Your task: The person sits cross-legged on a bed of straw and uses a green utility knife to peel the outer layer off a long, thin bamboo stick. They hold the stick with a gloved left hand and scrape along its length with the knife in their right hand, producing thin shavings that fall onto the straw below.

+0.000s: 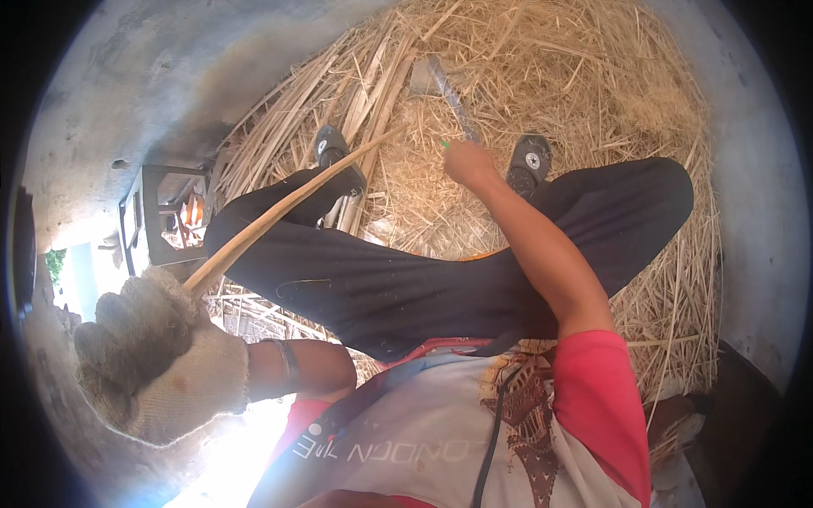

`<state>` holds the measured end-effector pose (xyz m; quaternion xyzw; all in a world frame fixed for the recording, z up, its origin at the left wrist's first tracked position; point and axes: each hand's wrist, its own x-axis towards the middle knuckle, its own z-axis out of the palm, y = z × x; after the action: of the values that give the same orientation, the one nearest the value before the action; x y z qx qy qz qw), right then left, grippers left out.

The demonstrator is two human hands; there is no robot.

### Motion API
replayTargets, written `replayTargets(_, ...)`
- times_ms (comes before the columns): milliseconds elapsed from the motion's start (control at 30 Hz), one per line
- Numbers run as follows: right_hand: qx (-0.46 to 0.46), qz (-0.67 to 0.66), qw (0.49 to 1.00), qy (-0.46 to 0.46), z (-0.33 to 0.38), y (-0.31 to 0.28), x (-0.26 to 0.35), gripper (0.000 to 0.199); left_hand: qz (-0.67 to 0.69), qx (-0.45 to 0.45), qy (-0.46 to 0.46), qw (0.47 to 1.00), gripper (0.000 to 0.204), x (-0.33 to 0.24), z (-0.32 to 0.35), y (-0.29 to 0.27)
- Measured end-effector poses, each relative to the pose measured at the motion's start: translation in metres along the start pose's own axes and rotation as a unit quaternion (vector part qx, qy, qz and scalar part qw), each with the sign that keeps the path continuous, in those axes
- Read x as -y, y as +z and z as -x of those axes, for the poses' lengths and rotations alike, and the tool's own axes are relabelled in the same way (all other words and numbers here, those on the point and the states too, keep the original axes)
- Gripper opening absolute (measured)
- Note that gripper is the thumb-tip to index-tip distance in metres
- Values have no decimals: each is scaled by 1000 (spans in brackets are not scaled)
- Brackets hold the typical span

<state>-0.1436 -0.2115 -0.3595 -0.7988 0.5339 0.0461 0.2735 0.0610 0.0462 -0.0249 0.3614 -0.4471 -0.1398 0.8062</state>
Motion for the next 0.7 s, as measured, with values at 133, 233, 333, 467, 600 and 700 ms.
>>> replayTargets(133,38,-252,957,-137,65,-84,94,32,-17,-38,21,999,43,-5,14,-4)
replayTargets(233,38,-394,881,-259,141,-130,129,26,-5,-60,35,998,43,8,20,7)
replayTargets(333,-2,-407,851,-332,192,-136,147,23,4,-104,60,993,43,4,34,4)
replayTargets(467,-55,-354,889,-286,205,-107,149,19,22,-144,80,986,43,9,47,11)
replayTargets(600,-78,-281,924,-248,199,-96,149,20,40,-181,99,978,42,11,59,17)
replayTargets(700,-103,-297,905,-288,212,-100,157,20,39,-189,104,976,41,15,59,26)
